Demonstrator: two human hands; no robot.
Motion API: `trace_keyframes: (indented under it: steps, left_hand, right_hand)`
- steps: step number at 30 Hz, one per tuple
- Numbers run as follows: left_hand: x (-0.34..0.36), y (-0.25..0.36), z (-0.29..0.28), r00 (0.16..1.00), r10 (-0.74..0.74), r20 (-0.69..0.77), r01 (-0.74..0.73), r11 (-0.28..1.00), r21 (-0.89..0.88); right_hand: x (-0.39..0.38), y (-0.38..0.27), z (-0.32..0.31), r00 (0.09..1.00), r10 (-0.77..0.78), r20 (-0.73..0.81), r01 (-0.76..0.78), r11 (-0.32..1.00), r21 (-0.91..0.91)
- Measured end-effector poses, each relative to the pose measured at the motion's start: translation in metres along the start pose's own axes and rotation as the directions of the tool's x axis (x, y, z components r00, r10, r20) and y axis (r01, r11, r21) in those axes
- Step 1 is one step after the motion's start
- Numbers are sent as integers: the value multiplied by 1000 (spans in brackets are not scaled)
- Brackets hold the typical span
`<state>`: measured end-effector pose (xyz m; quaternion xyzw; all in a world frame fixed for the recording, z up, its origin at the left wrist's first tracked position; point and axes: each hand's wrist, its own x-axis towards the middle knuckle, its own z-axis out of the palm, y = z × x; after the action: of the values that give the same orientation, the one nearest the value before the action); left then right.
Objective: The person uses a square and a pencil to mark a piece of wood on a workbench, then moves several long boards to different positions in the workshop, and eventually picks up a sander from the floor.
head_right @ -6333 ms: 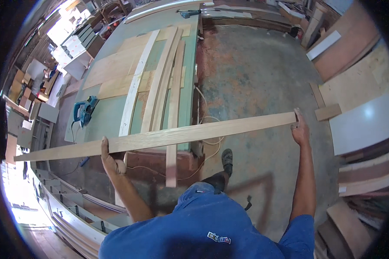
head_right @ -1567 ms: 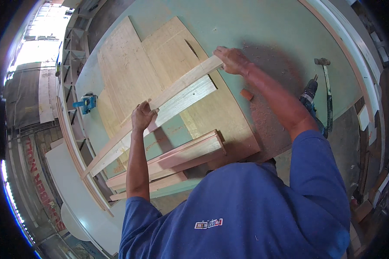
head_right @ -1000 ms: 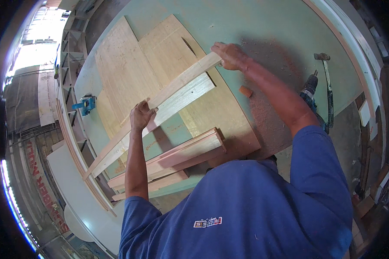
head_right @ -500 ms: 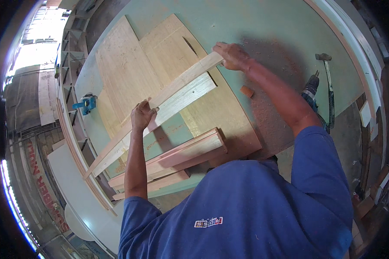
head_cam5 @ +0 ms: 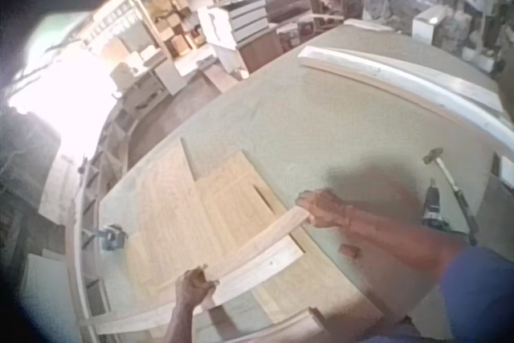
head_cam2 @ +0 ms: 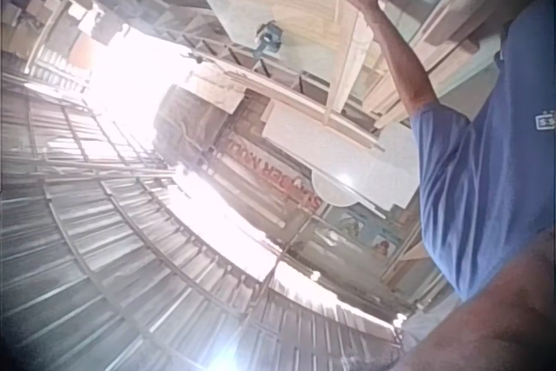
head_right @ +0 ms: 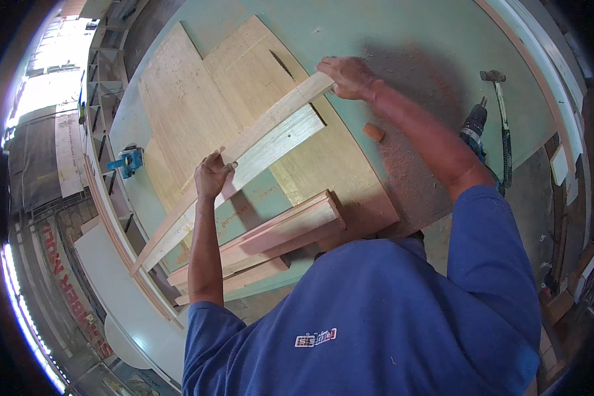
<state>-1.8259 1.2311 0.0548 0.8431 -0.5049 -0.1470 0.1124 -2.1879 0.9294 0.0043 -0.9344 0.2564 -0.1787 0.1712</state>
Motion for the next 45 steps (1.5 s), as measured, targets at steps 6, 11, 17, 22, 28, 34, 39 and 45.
trace_keyframes:
  steps: [6, 11, 17, 22, 28, 34, 39, 45]
  left_hand:
    - [-7, 22, -1, 998, 58, 20, -58, 998, 35]
    - [-11, 19, 9, 996, 65, -58, -62, 996, 57]
    - [-9, 21, 10, 997, 59, -42, -53, 991, 125]
    - [-13, 34, 12, 996, -31, 83, 22, 994, 105]
    - [-40, 31, 21, 984, 179, 19, -176, 938, 298]
    - [-37, 35, 30, 964, 247, -100, -214, 940, 267]
    - [-48, 17, 32, 924, 311, -224, -263, 939, 223]
    - [-53, 7, 34, 894, 354, -274, -323, 934, 152]
  right_hand:
    - [-5, -1, -3, 999, 40, 2, -40, 999, 29]
    - [-1, 0, -2, 999, 43, 27, -44, 998, 34]
    - [-3, 2, -2, 998, 51, 38, -51, 999, 18]
    - [-5, 5, -1, 997, 65, 34, -66, 998, 22]
    - [-6, -7, -3, 994, 93, 66, -95, 995, 31]
    - [-30, -12, 1, 976, 218, 24, -217, 976, -33]
    - [-113, -102, -11, 798, 457, -393, -420, 889, 181]
    - [-280, -240, -11, 634, 678, -373, -588, 735, 337]
